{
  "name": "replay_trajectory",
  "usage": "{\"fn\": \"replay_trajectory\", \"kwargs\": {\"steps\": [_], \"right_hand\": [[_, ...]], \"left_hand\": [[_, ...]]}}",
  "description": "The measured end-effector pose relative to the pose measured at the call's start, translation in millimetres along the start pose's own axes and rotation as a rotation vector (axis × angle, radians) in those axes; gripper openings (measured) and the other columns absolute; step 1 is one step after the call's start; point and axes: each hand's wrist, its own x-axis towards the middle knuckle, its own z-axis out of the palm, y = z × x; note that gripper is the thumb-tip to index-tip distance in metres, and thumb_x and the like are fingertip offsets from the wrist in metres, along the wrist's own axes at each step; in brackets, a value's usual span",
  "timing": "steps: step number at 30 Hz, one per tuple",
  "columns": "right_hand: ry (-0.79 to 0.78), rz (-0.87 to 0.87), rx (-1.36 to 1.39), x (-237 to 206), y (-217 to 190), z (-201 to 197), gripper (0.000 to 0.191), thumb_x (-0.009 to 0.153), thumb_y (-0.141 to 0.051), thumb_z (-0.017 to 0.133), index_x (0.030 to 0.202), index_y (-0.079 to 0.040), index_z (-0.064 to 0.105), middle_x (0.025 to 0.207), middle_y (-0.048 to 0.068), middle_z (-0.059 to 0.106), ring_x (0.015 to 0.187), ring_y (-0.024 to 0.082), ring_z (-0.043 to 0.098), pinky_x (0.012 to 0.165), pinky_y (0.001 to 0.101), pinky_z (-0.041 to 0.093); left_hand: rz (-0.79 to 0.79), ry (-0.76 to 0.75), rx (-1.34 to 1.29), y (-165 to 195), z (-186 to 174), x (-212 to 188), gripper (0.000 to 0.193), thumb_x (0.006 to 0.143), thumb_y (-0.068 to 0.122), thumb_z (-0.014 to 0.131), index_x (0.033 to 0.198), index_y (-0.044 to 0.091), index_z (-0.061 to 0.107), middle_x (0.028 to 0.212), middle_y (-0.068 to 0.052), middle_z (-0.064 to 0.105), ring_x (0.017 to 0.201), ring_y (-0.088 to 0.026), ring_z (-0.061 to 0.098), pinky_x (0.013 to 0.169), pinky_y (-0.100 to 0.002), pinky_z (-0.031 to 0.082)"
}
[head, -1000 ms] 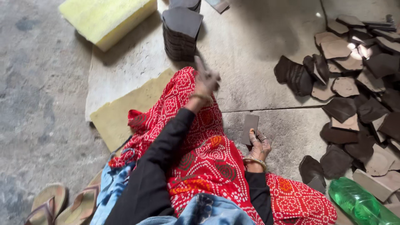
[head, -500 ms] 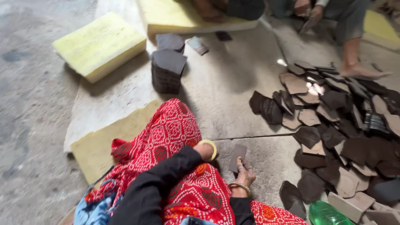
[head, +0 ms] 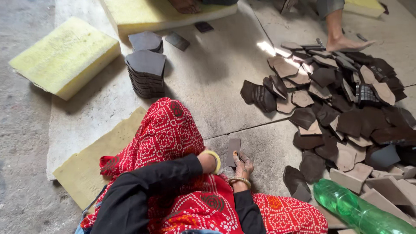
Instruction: The person sits on the floor and sands the edges of dark brown shoe sole pieces using a sanding block. They handle the pieces one at a time, rubbing the edges against the block and stacking the finished pieces into a pile.
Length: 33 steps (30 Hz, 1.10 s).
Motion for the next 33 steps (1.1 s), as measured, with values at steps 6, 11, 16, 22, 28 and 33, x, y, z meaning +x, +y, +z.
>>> {"fn": "replay_trajectory", "kwargs": {"steps": [6, 11, 16, 22, 28, 33], "right_hand": [[0.007, 0.078, 0.014, 4, 7, -5, 0.039, 0.082, -0.011, 0.083, 0.115, 0.004, 0.07, 0.107, 0.012, 0.073, 0.09, 0.019, 0.068, 0.082, 0.033, 0.055], [0.067, 0.053, 0.04, 10, 16, -9, 0.035, 0.082, -0.009, 0.085, 0.112, 0.004, 0.073, 0.108, 0.012, 0.074, 0.09, 0.017, 0.067, 0.083, 0.0295, 0.054], [-0.03, 0.03, 0.061, 20, 27, -8, 0.032, 0.084, -0.009, 0.084, 0.111, 0.004, 0.072, 0.102, 0.01, 0.075, 0.086, 0.016, 0.067, 0.078, 0.0301, 0.055], [-0.247, 0.067, 0.033, 16, 30, -8, 0.035, 0.079, -0.003, 0.083, 0.112, 0.005, 0.074, 0.1, 0.009, 0.077, 0.086, 0.015, 0.071, 0.081, 0.0288, 0.057], [-0.26, 0.164, 0.286, 6, 19, -11, 0.033, 0.086, -0.01, 0.08, 0.116, 0.0, 0.072, 0.102, 0.009, 0.075, 0.085, 0.016, 0.071, 0.071, 0.0292, 0.059], [-0.15, 0.199, 0.176, 21, 29, -14, 0.03, 0.091, -0.02, 0.073, 0.117, -0.005, 0.072, 0.103, 0.006, 0.074, 0.08, 0.018, 0.072, 0.062, 0.0301, 0.059]], "left_hand": [[-0.038, -0.062, 0.031, -26, 1, 3, 0.025, 0.09, 0.038, 0.071, 0.102, 0.016, 0.077, 0.09, -0.013, 0.076, 0.081, -0.03, 0.073, 0.074, -0.043, 0.058], [-0.141, 0.07, -0.163, -23, 0, 1, 0.024, 0.089, 0.037, 0.071, 0.1, 0.016, 0.077, 0.087, -0.014, 0.076, 0.08, -0.031, 0.073, 0.073, -0.044, 0.058], [-0.319, 0.697, -0.671, -32, -18, 17, 0.039, 0.085, 0.037, 0.078, 0.115, 0.014, 0.069, 0.091, -0.016, 0.076, 0.08, -0.031, 0.072, 0.071, -0.045, 0.058], [-0.224, 0.428, -1.276, -36, -21, 27, 0.049, 0.084, 0.024, 0.081, 0.129, 0.015, 0.063, 0.103, -0.004, 0.073, 0.084, -0.019, 0.07, 0.061, -0.035, 0.058], [-0.107, 0.271, -1.664, -36, -24, 34, 0.04, 0.089, 0.021, 0.08, 0.118, 0.001, 0.063, 0.091, -0.009, 0.071, 0.076, -0.022, 0.067, 0.055, -0.033, 0.054], [-0.24, 0.631, -1.137, -31, -23, 39, 0.045, 0.085, 0.029, 0.083, 0.118, 0.003, 0.068, 0.1, -0.011, 0.075, 0.091, -0.023, 0.072, 0.079, -0.038, 0.059]]}}
